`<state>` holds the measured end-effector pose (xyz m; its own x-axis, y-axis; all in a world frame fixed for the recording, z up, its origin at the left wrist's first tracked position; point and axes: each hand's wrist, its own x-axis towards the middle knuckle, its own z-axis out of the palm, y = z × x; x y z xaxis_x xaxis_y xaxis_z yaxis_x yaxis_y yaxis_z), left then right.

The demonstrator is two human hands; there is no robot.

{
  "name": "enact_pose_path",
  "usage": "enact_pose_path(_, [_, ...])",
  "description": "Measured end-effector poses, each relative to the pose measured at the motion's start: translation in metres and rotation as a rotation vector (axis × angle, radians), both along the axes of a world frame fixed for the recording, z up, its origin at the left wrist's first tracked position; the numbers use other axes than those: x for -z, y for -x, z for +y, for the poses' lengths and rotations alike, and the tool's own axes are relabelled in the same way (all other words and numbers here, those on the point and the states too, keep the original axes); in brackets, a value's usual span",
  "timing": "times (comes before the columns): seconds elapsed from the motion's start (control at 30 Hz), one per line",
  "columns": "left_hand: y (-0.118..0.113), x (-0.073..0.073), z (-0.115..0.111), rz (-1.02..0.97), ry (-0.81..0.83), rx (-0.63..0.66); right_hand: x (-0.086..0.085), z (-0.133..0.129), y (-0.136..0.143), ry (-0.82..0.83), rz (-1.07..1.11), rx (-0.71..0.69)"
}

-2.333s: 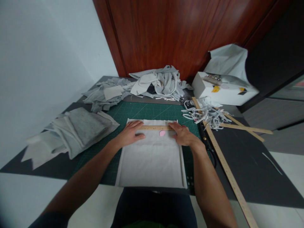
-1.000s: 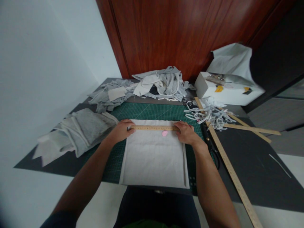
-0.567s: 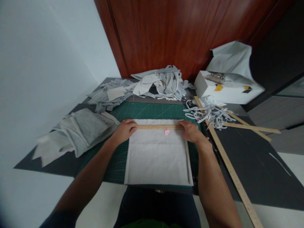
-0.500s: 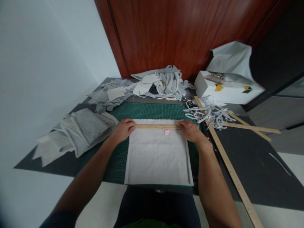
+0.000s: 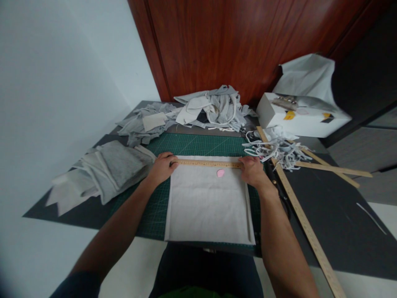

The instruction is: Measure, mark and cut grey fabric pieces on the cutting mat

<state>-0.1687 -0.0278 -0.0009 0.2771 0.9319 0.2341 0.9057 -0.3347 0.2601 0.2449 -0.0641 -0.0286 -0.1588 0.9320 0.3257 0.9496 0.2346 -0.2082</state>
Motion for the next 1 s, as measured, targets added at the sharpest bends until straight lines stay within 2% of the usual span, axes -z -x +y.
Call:
enact_pose_path(0.07, [-0.008,-0.006,-0.009,0.020,-0.044,-0.042,-0.006,-0.002,0.016,-0.024,-0.002,-0.012])
enact_pose_path(0.13, [-0.020,-0.012,-0.023,0.039,-0.086,-0.045,-0.013,-0.005,0.035,-0.052,0.043,-0.098])
enact_pose_path(0.23, [-0.040,-0.017,-0.048,0.065,-0.068,0.053,-0.023,-0.012,0.060,-0.034,0.086,-0.193])
enact_pose_path(0.37, [-0.056,-0.013,-0.067,0.111,-0.018,0.128,-0.028,-0.020,0.080,0.063,0.037,-0.104])
enact_pose_path(0.6, [-0.051,-0.004,-0.060,0.139,-0.001,0.100,-0.028,-0.026,0.087,0.123,-0.053,-0.056])
enact_pose_path(1.0, [-0.049,0.002,-0.055,0.164,0.001,0.078,-0.013,-0.024,0.086,0.043,0.079,-0.110])
